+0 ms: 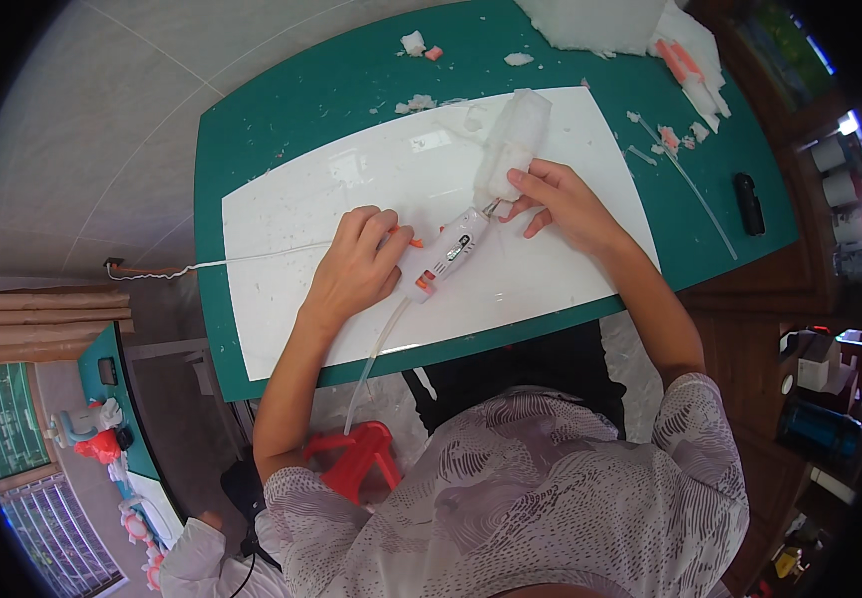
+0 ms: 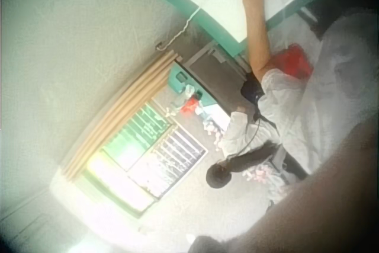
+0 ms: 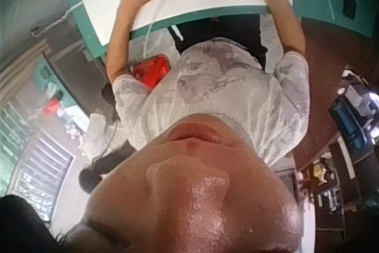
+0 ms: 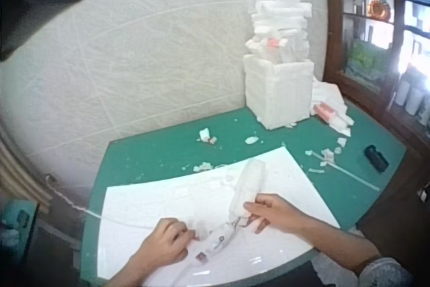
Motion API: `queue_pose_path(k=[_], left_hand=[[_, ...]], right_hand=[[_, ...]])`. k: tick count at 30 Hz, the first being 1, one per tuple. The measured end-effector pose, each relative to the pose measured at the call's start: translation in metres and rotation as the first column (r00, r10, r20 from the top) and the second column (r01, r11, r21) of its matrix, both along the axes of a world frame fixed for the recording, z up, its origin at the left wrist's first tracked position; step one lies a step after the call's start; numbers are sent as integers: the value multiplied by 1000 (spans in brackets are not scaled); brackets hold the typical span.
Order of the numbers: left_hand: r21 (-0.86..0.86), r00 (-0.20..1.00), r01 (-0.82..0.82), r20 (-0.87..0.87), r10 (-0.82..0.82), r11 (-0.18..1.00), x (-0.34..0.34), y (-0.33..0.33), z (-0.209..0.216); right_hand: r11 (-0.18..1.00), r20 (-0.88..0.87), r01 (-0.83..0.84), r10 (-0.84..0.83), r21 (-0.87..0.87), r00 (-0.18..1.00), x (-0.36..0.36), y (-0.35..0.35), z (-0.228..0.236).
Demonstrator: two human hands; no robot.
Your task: Use a hot glue gun to apply adhesive to foam pieces and assemble them into a structure.
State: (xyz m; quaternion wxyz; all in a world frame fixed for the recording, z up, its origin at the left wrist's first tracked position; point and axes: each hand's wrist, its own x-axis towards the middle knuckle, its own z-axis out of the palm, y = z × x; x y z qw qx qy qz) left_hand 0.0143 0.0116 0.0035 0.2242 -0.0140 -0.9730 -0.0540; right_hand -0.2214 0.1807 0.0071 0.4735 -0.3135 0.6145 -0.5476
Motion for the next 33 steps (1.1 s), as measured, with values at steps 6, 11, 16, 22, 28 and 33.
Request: queue_pose_path(k=[6, 11, 16, 22, 28, 33], left_hand=[[13, 1000, 2, -7, -2, 1000, -1, 0, -1], [20, 1000, 11, -4, -11, 1000, 0, -1, -1], [30, 1000, 5, 2, -5, 1000, 0, -1, -2], [45, 1000, -3, 10, 2, 999, 0, 0, -2], [53, 1000, 4, 2, -4, 999, -1, 1, -1], [50, 1000, -2, 1, 2, 999, 1, -1, 0]], right_hand=[[1000, 7, 1, -1, 0, 1000, 0, 0, 0], [1000, -1, -5, 5, 2, 1000, 0, 0, -1], [1000, -6, -2, 2, -6, 1000, 2, 0, 0], [1000, -18, -8, 8, 6, 1000, 1, 0, 1], [1000, -18, -4, 4, 9, 1000, 1, 0, 1], [1000, -4, 3, -3, 13, 1000, 1, -1, -1]])
